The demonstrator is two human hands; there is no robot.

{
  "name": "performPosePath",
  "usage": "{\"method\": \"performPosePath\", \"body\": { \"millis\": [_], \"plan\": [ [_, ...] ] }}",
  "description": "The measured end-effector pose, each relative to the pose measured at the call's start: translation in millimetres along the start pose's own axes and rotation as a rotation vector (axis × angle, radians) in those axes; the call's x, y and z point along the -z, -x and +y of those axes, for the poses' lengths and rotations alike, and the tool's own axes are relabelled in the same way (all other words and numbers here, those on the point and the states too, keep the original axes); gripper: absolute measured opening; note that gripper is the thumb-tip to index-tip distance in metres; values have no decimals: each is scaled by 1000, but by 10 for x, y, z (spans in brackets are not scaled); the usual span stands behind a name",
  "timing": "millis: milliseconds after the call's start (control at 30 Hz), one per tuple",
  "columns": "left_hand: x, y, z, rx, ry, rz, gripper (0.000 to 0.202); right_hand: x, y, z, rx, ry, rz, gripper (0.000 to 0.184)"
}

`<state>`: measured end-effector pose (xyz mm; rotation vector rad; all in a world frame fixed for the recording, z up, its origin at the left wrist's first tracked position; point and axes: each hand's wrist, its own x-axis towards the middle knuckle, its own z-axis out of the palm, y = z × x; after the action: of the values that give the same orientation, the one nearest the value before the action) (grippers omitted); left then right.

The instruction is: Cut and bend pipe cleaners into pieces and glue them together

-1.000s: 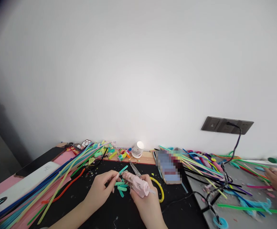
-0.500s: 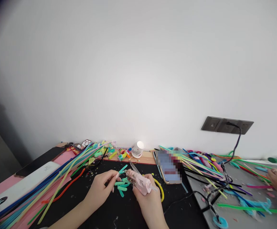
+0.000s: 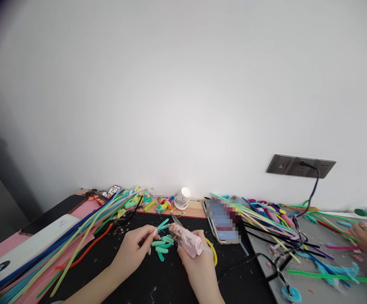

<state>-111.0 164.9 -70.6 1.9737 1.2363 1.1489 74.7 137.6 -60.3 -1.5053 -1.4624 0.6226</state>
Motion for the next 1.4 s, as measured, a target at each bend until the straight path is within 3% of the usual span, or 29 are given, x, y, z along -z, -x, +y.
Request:
{"method": "performPosePath", "body": {
  "millis": [200,600,833,1400],
  "plan": [
    [2,0,9,-7,9,-6,26,-18,9,12,-18,-84,-93,13],
    [-17,-4,-2,-21,-38,-15,26,-28,49,-44,56,-83,-107,17],
    [-3,0,-3,-9,-9,-20,26,-2,20,-5,-31,-45,-105,14],
    [-21,-2,-25,-10,-26,-38,26,-15,29,-25,-26,-83,-106,16]
  ]
}}
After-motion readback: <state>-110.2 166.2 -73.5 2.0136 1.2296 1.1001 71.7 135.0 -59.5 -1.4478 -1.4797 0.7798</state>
